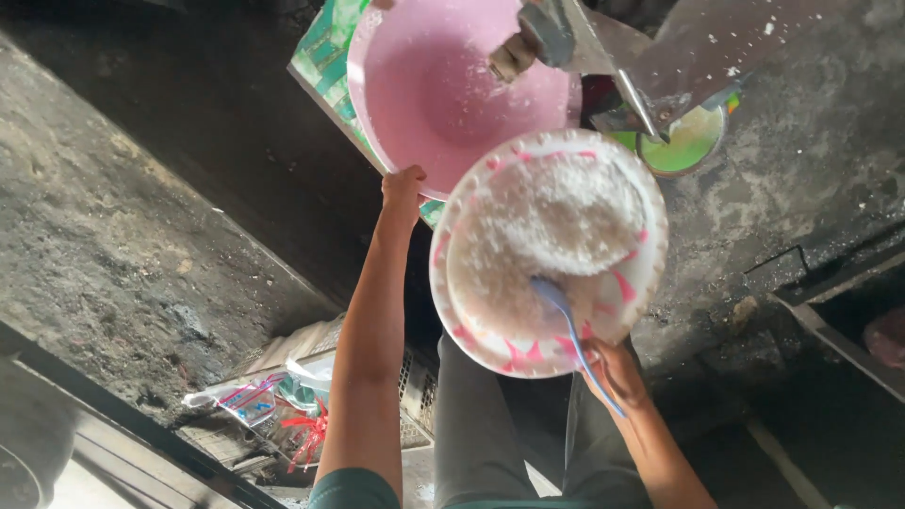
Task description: The person pours a white granular substance from a pink basin into a metal grinding machine using a blue scoop. They then collect the processed material into a patterned bowl and mix it with water using the scoop.
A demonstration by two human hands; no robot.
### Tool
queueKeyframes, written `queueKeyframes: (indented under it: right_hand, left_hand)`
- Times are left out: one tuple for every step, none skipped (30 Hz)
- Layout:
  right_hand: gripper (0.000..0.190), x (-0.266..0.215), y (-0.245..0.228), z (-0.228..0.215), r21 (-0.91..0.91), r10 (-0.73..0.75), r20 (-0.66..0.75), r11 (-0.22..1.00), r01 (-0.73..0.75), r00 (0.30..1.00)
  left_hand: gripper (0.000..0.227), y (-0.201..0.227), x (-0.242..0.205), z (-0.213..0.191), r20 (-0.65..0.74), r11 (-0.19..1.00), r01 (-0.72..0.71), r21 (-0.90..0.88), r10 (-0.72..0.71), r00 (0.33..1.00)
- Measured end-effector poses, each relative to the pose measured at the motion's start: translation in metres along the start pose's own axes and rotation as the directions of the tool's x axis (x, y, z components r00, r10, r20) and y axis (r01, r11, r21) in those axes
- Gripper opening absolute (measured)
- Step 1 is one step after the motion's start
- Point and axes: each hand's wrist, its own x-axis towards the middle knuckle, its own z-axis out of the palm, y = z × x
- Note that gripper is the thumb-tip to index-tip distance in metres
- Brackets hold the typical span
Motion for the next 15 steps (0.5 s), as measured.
queueKeyframes:
  right_hand:
    - [0.025,-0.017,-0.001,-0.002,0.102,0.006,-0.059,0.995,0.000,0.998]
    - [0.025,-0.019,-0.003,-0.013,0.115,0.003,-0.065,0.993,0.005,0.998]
    - [0.003,-0.023,-0.005,-0.024,0.153,-0.007,0.089,0.988,-0.007,0.996]
    - [0.021,-0.033,-0.004,-0.039,0.185,-0.015,0.237,0.982,-0.030,0.971]
    - [0.021,-0.042,0.008,-0.061,0.196,-0.013,0.229,0.980,-0.033,0.973]
    - [0.023,-0.037,0.013,-0.073,0.128,-0.053,0.245,0.992,0.022,0.968]
    - [0.026,-0.035,0.018,-0.085,0.061,-0.093,0.263,0.995,0.080,0.960]
    - [0.026,-0.041,0.021,-0.085,0.084,-0.118,0.263,0.991,0.100,0.957]
    - [0.022,-0.047,0.023,-0.086,0.141,-0.061,0.213,0.990,0.031,0.975]
    - [0.019,-0.054,0.024,-0.088,0.207,-0.004,0.163,0.978,-0.031,0.987]
    - [0.019,-0.060,0.024,-0.088,0.234,-0.033,0.159,0.972,-0.005,0.987]
    - [0.018,-0.067,0.026,-0.087,0.266,-0.065,0.142,0.964,0.026,0.988]
    - [0.018,-0.073,0.027,-0.087,0.297,-0.097,0.123,0.953,0.057,0.988]
    - [0.018,-0.082,0.024,-0.083,0.330,-0.125,0.111,0.941,0.082,0.986]
    - [0.012,-0.089,0.021,-0.079,0.347,-0.110,0.060,0.934,0.083,0.992]
  left_hand:
    - [0.063,-0.010,0.001,0.003,0.026,0.996,0.033,-0.089,-0.030,0.999]
    - [0.063,0.025,-0.033,0.001,0.036,0.996,0.028,-0.080,-0.025,0.999]
    - [0.075,0.060,-0.069,-0.001,0.080,0.991,0.134,-0.013,-0.133,0.988]
    - [0.087,0.091,-0.110,-0.008,0.114,0.968,0.242,0.062,-0.247,0.962]
    - [0.087,0.077,-0.130,-0.012,0.118,0.967,0.243,0.075,-0.250,0.961]
    - [0.073,0.077,-0.144,-0.016,0.095,0.985,0.164,0.060,-0.169,0.981]
    - [0.059,0.078,-0.159,-0.020,0.072,0.995,0.083,0.046,-0.087,0.994]
    - [0.059,0.051,-0.162,-0.033,0.087,0.997,0.057,0.051,-0.061,0.994]
    - [0.075,0.026,-0.164,-0.045,0.090,0.976,-0.028,0.215,0.008,0.996]
    - [0.091,0.002,-0.164,-0.052,0.109,0.921,-0.116,0.372,0.081,0.991]
    - [0.091,-0.003,-0.206,-0.067,0.135,0.915,-0.151,0.375,0.107,0.985]
    - [0.091,-0.010,-0.246,-0.086,0.196,0.908,-0.060,0.414,-0.024,0.980]
    - [0.092,-0.018,-0.283,-0.105,0.245,0.886,0.027,0.463,-0.157,0.957]
    - [0.092,-0.058,-0.296,-0.111,0.272,0.880,-0.012,0.475,-0.134,0.953]
    - [0.098,-0.090,-0.306,-0.131,0.384,0.843,0.030,0.537,-0.276,0.881]
